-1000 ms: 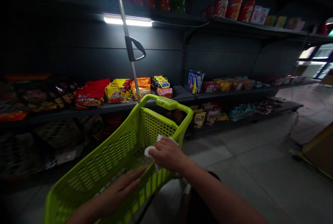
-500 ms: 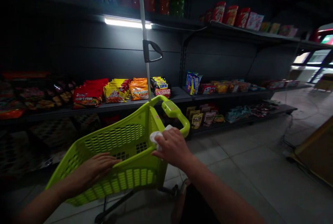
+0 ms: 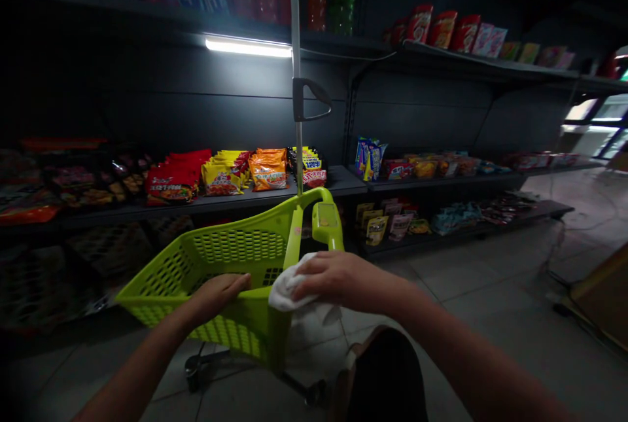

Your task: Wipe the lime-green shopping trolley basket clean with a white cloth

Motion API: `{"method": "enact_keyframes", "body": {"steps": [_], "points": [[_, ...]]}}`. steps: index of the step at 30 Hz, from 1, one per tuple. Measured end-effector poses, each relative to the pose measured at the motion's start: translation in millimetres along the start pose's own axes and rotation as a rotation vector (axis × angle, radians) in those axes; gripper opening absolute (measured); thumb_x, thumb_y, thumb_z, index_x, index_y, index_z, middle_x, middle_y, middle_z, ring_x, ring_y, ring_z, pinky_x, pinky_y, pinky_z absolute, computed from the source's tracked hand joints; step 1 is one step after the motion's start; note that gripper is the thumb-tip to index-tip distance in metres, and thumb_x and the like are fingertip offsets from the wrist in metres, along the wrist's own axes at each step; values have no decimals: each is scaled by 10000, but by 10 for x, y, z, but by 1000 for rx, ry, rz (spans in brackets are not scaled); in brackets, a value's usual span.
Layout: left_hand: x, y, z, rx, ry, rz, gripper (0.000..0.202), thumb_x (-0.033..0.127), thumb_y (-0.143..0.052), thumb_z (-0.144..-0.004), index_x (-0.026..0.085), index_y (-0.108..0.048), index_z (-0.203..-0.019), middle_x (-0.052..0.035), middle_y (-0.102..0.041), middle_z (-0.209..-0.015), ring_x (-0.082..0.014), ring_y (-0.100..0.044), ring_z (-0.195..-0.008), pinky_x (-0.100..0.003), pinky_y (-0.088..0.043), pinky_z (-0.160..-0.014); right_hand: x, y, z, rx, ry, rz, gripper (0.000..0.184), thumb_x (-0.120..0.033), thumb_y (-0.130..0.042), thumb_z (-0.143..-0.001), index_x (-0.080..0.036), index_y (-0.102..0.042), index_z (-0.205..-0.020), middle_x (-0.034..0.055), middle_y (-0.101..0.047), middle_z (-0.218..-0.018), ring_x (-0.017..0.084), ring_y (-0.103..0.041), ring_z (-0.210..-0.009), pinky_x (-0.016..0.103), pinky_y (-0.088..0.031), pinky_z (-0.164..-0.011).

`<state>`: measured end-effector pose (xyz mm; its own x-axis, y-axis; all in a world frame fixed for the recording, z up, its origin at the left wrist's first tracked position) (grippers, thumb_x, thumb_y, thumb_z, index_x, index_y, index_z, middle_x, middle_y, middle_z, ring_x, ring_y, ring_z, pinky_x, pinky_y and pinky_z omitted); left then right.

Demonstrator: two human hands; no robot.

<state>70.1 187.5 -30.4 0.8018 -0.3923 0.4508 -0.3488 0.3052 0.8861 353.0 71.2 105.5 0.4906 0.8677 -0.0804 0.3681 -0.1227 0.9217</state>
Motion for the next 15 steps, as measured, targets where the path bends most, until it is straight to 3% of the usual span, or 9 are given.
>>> {"method": "enact_keyframes", "body": {"steps": [2, 4, 7, 10, 13, 15], "points": [[9, 2, 17, -23, -10, 34, 646, 559, -211, -986, 206, -743, -886, -91, -768, -933, -259, -694, -888, -313, -451, -789, 233, 138, -65, 27, -81, -53, 289, -168, -582, -973, -337, -728, -1158, 13, -726, -1167, 150, -670, -1039, 279, -504, -898], [49, 5, 37, -42, -2, 58, 630, 547, -224, -985, 210, -752, -911, -91, -772, -961, -262, -696, -910, -318, -454, -811, 538, 115, -256, 31, -145, -70, 296, -160, -586, -959, -300, -723, -1181, 39, -713, -1189, 164, -664, -1053, 300, -500, -909], [133, 8, 83, -56, 8, 76, 616, 529, -226, -985, 219, -757, -938, -91, -772, -1000, -270, -695, -953, -325, -454, -824, 1042, -215, -701, -151, -86, -212, 305, -126, -682, -854, -247, -747, -1127, 28, -742, -1072, 147, -683, -943, 263, -507, -845], [199, 5, 136, -61, 23, 70, 611, 506, -216, -987, 220, -754, -939, -95, -769, -1003, -277, -695, -960, -331, -451, -811, 1583, -573, -1168, -230, -150, -312, 191, -81, -768, -711, -202, -769, -859, -30, -728, -751, 108, -645, -671, 219, -495, -690], [216, -3, 155, -76, 31, 91, 622, 503, -209, -989, 222, -761, -927, -97, -770, -991, -275, -700, -955, -331, -455, -806, 2075, -717, -1509, -22, -480, -226, 180, -25, -783, -643, -178, -689, -655, -21, -668, -602, 136, -620, -624, 249, -483, -671], [184, -12, 143, -93, 52, 127, 635, 516, -214, -988, 225, -775, -924, -98, -777, -989, -277, -705, -952, -333, -461, -813, 2248, -731, -1619, 188, -626, -161, 215, -17, -774, -644, -178, -635, -606, 8, -675, -617, 174, -644, -681, 277, -488, -706]]}}
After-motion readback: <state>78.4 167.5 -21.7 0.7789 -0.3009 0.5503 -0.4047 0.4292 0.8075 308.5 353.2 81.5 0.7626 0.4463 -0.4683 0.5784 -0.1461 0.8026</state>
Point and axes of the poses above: each hand's wrist, its own z-axis away from the middle knuckle, its own y-axis out of the back of the hand, x = y × z, the point moved 3 cm from there along -z, towards the middle knuckle
